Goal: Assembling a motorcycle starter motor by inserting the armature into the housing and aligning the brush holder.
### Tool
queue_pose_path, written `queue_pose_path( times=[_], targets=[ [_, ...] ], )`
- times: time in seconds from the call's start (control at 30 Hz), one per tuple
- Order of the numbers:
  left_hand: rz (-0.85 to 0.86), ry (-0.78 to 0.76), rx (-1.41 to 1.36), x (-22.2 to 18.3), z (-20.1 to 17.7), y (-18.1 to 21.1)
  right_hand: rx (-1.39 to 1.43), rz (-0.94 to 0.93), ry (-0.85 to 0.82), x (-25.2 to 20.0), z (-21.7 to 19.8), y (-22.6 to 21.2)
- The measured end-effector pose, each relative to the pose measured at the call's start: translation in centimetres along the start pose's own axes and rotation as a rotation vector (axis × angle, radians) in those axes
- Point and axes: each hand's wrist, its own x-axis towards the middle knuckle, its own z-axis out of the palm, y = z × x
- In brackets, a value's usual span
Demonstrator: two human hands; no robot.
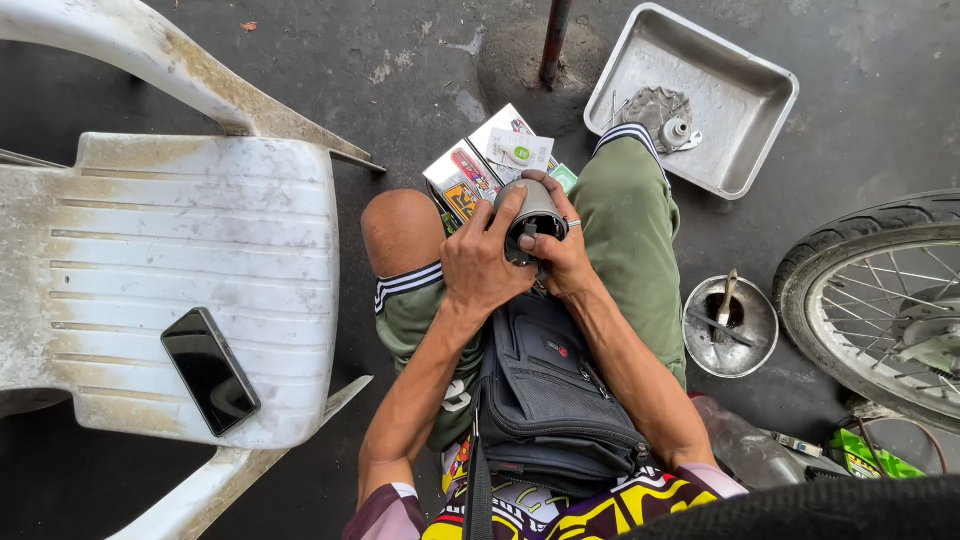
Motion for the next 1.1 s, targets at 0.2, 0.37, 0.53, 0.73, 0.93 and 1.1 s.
queue_pose_path(
  times=[0.2, 0.37, 0.53, 0.73, 0.93, 1.1],
  targets=[
    [0.002, -0.024, -0.027, -0.5, -0.1, -0.8, 0.192, 0.077, -0.067, 0.2, 0.1, 0.3],
    [-0.03, -0.035, -0.152, -0.5, -1.1, -0.6, 0.3, 0.205, -0.004, 0.8, -1.2, 0.3],
    [-0.044, -0.047, -0.259, -0.6, -1.8, 0.0, 0.339, 0.334, 0.153, 0.9, -0.8, 0.1],
    [-0.045, -0.033, -0.259, -1.6, -1.4, -1.1, 0.225, 0.398, 0.241, 1.8, -2.0, 2.2],
    [-0.157, 0.013, -0.544, 0.5, -4.3, 0.1, 0.076, 0.275, 0.172, 1.7, -2.2, 2.2],
    [-0.249, 0.028, -0.86, 0.4, -4.9, -1.3, 0.126, 0.245, 0.094, 0.9, -1.1, 1.0]
  ],
)
